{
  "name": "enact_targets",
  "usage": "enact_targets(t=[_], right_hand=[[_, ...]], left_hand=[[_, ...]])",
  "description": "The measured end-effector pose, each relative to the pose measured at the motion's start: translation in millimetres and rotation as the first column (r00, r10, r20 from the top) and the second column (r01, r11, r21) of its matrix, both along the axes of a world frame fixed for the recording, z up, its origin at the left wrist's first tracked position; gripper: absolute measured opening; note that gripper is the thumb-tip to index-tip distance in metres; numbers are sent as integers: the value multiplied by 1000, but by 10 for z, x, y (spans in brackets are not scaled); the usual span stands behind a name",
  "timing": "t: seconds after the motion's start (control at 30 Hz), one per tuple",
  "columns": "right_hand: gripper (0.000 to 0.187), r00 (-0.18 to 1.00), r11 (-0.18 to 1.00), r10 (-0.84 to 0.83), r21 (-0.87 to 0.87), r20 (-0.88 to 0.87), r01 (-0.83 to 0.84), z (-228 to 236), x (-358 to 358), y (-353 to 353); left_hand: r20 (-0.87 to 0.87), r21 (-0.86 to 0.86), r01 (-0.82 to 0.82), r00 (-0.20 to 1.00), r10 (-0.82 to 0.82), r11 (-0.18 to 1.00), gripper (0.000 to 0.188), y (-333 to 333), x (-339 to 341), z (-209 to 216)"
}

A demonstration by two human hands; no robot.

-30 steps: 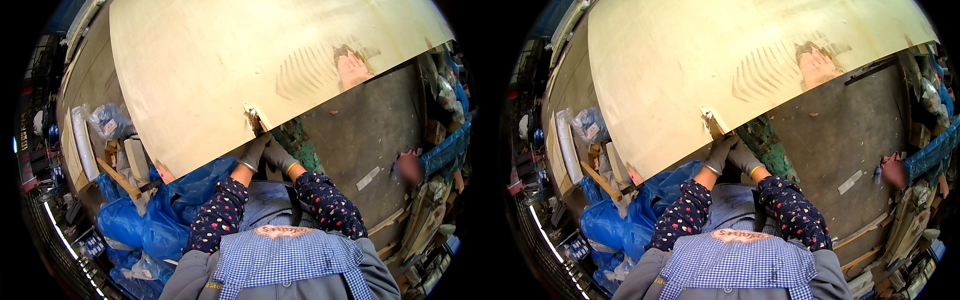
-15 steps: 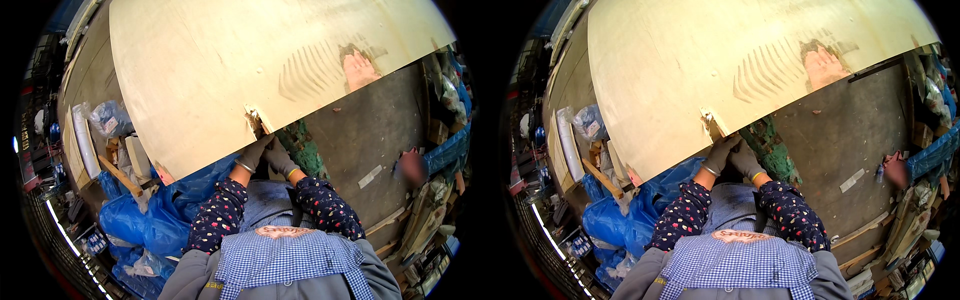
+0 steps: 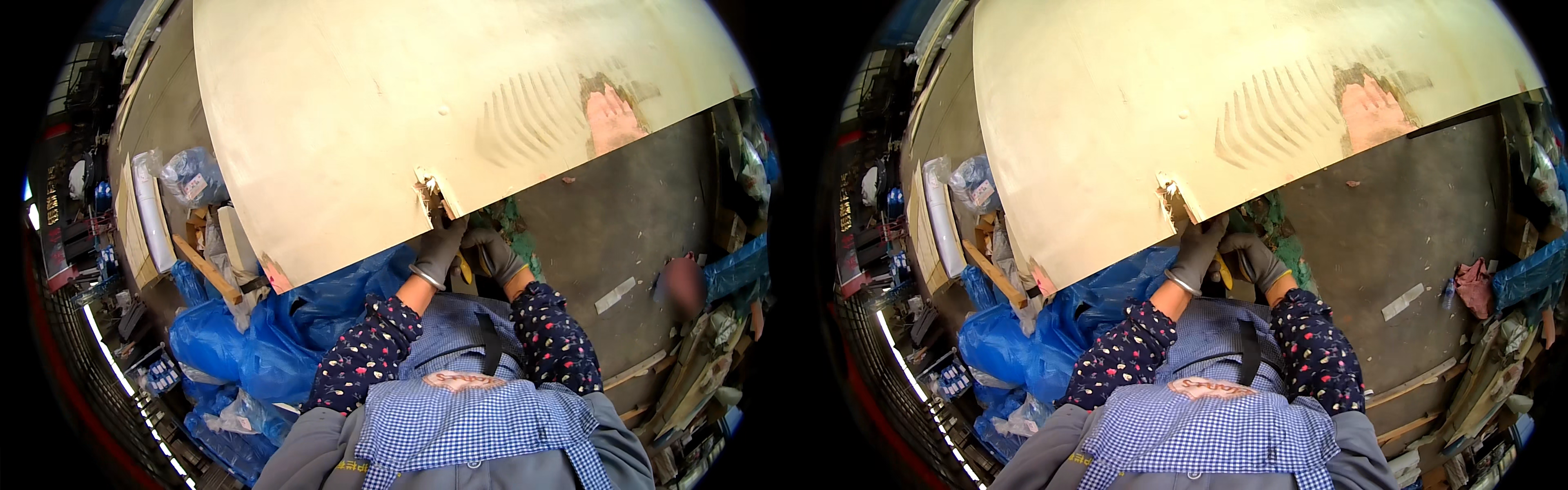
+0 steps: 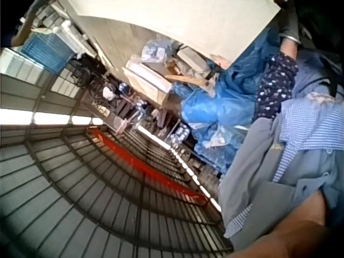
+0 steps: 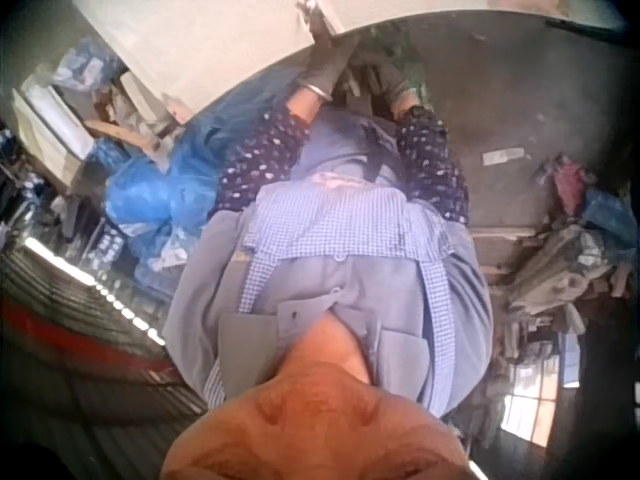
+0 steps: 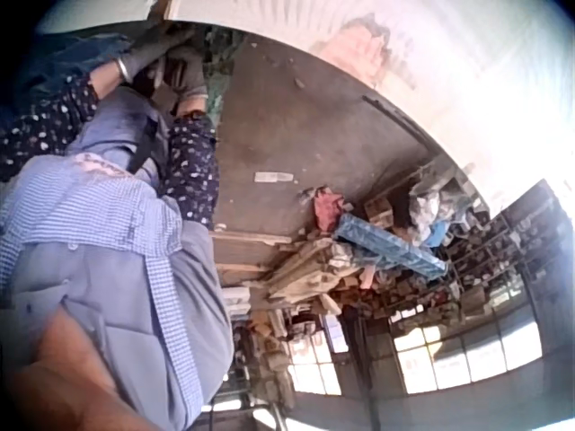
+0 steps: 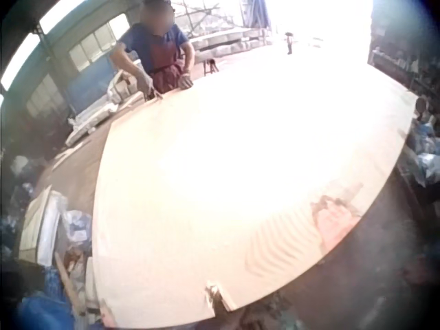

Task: The person positions a large sheet of plywood on a workbench and uses tin snips to trim the edge along a marked line. The person repeatedly cuts small sections of the edge while another person assists by holding the sheet steady.

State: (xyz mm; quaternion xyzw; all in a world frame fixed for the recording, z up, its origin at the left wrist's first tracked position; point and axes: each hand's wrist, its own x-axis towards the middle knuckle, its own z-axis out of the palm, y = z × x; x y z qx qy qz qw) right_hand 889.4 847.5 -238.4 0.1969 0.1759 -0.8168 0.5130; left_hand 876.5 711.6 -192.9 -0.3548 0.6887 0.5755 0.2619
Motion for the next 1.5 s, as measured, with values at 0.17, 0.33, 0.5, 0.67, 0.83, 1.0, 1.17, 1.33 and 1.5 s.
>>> enact_targets(t=[0.17, 0.33, 0.5, 0.67, 0.83, 1.0, 1.17, 1.33, 1.5], right_hand=[[53, 179, 50, 976, 928, -124, 370, 1068, -106, 117], [63, 209, 2, 978, 998, -15, 60, 1161, 157, 400], [71, 410, 353, 869, 928, -278, -117, 874, 73, 224], [73, 598, 413, 771, 886, -218, -210, 215, 242, 17], [71, 614, 354, 754, 931, -232, -83, -28, 286, -34], [73, 662, 363, 729, 918, -173, -160, 484, -71, -271], [73, 595, 274, 779, 961, -197, -40, 490, -83, -371], [70, 506, 160, 855, 986, -115, -45, 654, -143, -387], [60, 462, 85, 882, 995, -95, 42, 668, -120, -395]], left_hand=[[58, 508, -102, 995, 83, 855, 34, 136, 195, -118], [71, 676, -226, 967, 244, 701, 26, 477, 613, -37], [-43, 554, -85, 991, 130, 828, 28, 102, 505, -100], [79, 678, -152, 988, 133, 720, 28, -122, 459, -485], [183, 744, -369, 914, 362, 557, 34, -167, 450, -699], [251, 828, -491, 756, 605, 271, 40, -570, 415, -1060], [327, 748, -618, 659, 677, 240, 42, -593, 287, -901], [372, 745, -638, 640, 672, 196, 41, -649, 292, -985], [388, 745, -640, 644, 660, 187, 40, -563, 179, -691]])
